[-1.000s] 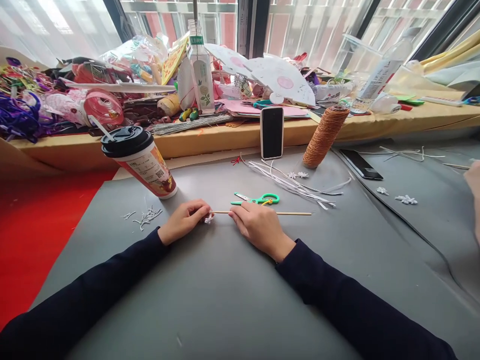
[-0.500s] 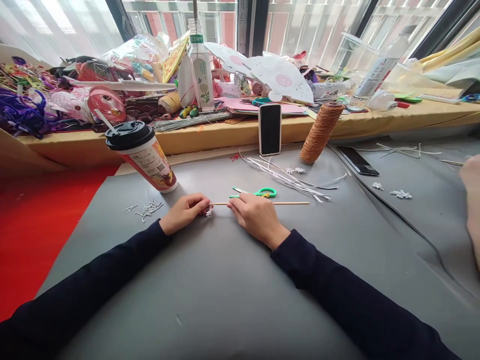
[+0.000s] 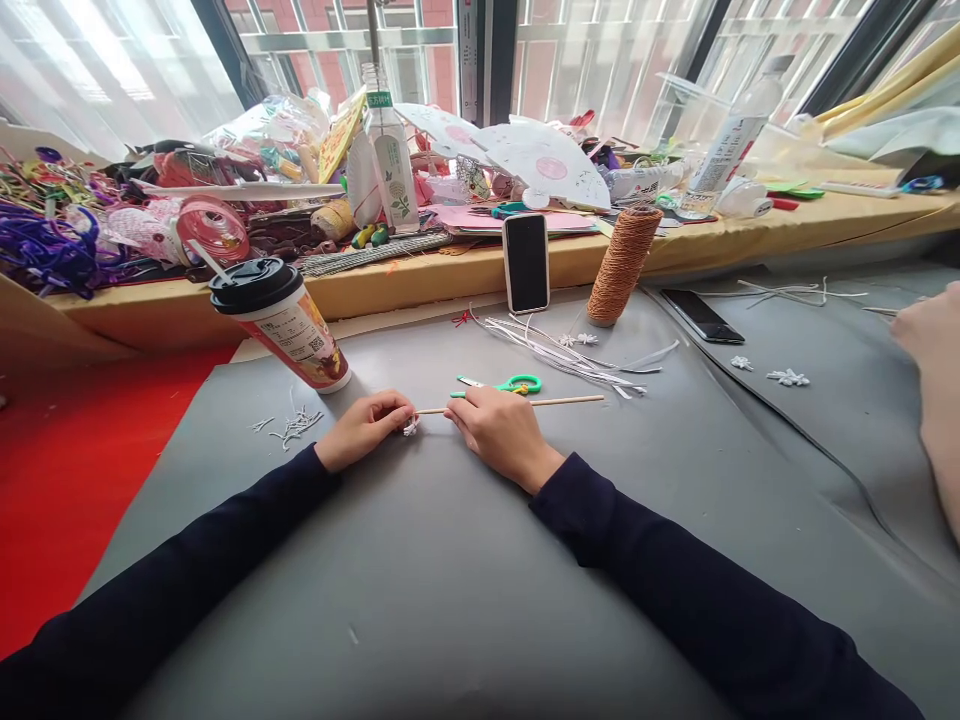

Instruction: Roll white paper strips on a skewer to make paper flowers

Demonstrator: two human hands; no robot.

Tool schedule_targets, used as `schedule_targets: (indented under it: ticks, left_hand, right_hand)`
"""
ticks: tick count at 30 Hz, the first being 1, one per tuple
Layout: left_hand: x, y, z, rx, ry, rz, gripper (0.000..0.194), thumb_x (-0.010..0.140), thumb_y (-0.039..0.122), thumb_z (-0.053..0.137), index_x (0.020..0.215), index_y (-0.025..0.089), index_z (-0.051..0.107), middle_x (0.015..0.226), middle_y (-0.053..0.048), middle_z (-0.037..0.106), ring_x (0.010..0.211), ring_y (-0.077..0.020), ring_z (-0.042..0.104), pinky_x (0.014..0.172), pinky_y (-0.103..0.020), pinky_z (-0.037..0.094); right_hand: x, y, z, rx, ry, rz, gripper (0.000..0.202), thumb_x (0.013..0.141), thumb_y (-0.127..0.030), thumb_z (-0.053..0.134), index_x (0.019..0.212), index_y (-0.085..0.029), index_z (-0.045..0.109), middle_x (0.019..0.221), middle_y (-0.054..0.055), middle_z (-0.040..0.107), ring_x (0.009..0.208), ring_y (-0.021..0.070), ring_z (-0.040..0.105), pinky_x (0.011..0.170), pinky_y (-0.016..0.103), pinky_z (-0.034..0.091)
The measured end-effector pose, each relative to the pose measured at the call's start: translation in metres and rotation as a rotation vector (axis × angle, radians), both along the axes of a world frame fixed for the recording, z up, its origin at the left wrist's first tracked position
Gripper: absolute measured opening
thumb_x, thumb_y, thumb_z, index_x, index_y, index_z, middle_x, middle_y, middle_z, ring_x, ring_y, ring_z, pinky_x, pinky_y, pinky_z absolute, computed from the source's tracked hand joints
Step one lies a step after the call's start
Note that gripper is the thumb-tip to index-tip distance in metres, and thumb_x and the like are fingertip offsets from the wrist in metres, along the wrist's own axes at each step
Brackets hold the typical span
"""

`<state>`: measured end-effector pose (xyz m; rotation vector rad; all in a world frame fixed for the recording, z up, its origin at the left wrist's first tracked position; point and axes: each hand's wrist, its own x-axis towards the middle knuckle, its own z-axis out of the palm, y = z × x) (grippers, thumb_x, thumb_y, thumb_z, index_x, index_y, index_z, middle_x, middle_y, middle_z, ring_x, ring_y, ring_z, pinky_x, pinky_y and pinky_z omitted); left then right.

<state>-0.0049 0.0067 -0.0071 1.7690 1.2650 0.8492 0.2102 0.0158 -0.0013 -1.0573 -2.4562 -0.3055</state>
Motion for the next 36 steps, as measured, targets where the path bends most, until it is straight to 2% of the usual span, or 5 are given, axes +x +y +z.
schedule_targets:
  ticks: [15, 28, 33, 36]
  left_hand:
    - [0.001, -0.002, 0.006, -0.001, 0.030, 0.001, 0.025, 0.077, 0.036, 0.048, 0.076, 0.013, 0.058, 0.074, -0.003, 0.058, 0.065, -0.0113, 0.051, 0.064, -0.023, 0.042]
    - [-0.001, 0.000, 0.001, 0.000, 0.010, -0.022, 0.027, 0.075, 0.039, 0.050, 0.077, 0.013, 0.057, 0.071, -0.003, 0.058, 0.063, -0.0108, 0.051, 0.060, -0.023, 0.042]
    - [0.000, 0.008, 0.002, -0.002, 0.041, 0.031, 0.028, 0.077, 0.039, 0.047, 0.081, 0.013, 0.057, 0.067, -0.002, 0.057, 0.054, -0.0084, 0.049, 0.053, -0.021, 0.042]
    - [0.002, 0.014, 0.003, 0.064, 0.085, 0.051, 0.029, 0.079, 0.038, 0.044, 0.085, 0.013, 0.059, 0.076, -0.003, 0.056, 0.046, -0.0055, 0.046, 0.048, -0.021, 0.042]
  right_hand:
    - [0.000, -0.001, 0.000, 0.006, 0.017, 0.025, 0.028, 0.089, -0.031, 0.032, 0.092, -0.021, 0.059, 0.076, 0.003, 0.057, 0.071, 0.0131, 0.049, 0.061, 0.026, 0.025]
    - [-0.001, 0.003, -0.003, -0.108, 0.126, 0.028, 0.026, 0.088, -0.032, 0.036, 0.088, -0.023, 0.060, 0.078, 0.001, 0.058, 0.075, 0.0121, 0.050, 0.061, 0.024, 0.027]
    - [-0.003, 0.015, -0.003, -0.041, 0.108, 0.017, 0.027, 0.088, -0.032, 0.035, 0.087, -0.022, 0.060, 0.076, 0.002, 0.056, 0.073, 0.0121, 0.047, 0.060, 0.025, 0.025]
    - [-0.002, 0.023, -0.002, 0.009, 0.081, -0.010, 0.027, 0.088, -0.032, 0.035, 0.086, -0.022, 0.060, 0.074, 0.002, 0.054, 0.071, 0.0122, 0.045, 0.060, 0.025, 0.024]
